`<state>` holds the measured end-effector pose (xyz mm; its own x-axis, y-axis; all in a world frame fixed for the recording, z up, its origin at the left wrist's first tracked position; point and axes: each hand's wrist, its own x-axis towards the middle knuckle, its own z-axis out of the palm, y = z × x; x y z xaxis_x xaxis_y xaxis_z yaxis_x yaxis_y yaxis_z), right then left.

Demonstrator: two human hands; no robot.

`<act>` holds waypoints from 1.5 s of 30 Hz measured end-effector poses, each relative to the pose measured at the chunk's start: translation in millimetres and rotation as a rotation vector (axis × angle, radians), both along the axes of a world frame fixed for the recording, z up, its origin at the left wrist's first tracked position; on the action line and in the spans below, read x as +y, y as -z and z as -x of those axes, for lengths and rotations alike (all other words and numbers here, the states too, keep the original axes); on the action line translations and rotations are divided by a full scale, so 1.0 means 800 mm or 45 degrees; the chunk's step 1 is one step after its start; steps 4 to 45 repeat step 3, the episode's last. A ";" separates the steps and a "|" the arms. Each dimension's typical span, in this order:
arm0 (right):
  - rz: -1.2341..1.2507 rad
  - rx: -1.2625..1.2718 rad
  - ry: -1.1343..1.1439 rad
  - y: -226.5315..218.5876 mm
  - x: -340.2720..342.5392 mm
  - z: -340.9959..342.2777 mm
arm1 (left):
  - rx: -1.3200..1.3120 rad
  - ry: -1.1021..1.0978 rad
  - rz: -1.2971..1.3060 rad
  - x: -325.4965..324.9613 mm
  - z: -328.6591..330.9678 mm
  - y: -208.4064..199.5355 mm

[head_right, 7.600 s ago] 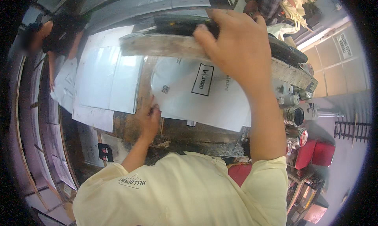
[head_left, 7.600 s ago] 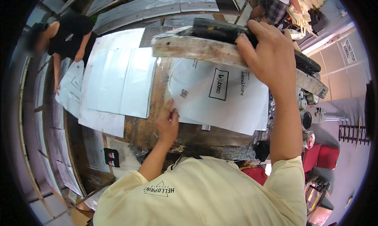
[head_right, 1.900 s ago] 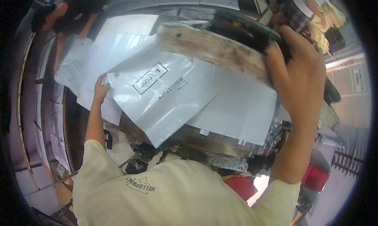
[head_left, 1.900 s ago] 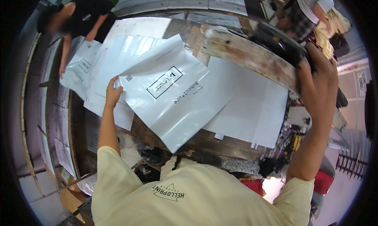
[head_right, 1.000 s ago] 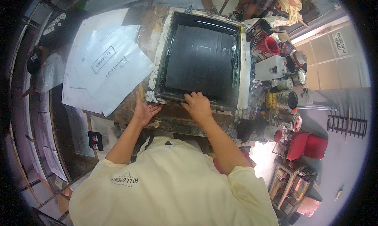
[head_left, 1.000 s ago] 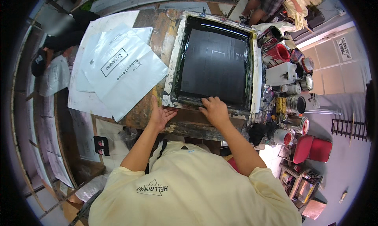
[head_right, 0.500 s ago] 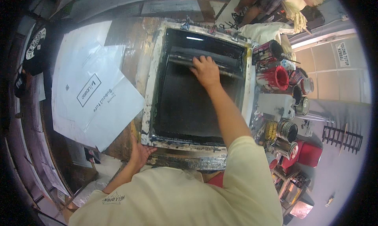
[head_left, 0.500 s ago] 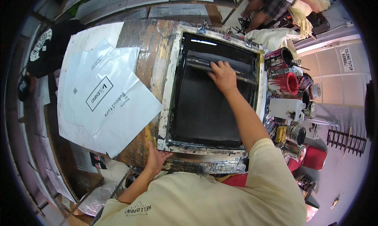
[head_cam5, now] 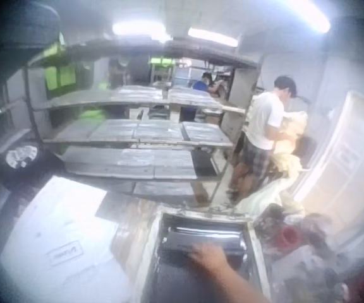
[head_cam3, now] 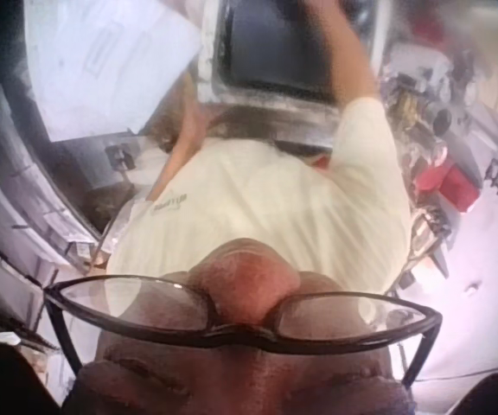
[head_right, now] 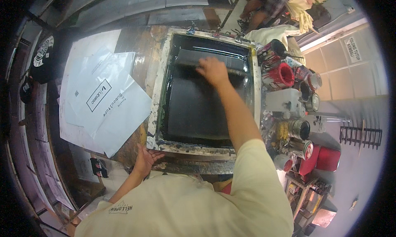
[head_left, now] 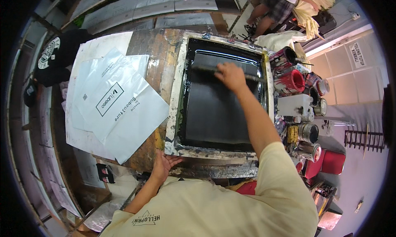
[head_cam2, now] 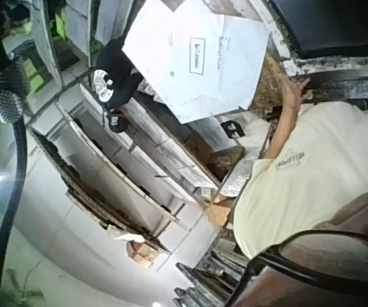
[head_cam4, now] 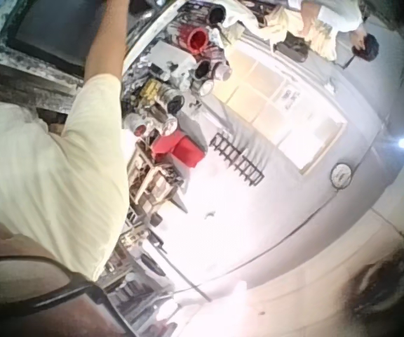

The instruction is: The person screen prints logos onto white mailing bags using a screen frame and a squeegee, then places each printed bag onto a stack.

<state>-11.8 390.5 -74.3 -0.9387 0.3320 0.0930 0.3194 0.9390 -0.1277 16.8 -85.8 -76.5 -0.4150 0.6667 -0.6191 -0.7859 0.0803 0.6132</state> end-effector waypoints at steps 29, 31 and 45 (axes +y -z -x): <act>0.023 0.001 0.013 -0.025 -0.067 -0.051 | -0.011 -0.072 -0.035 0.001 0.000 -0.008; 0.023 0.001 0.013 -0.025 -0.067 -0.051 | -0.011 -0.072 -0.035 0.001 0.000 -0.008; 0.023 0.001 0.013 -0.025 -0.067 -0.051 | -0.011 -0.072 -0.035 0.001 0.000 -0.008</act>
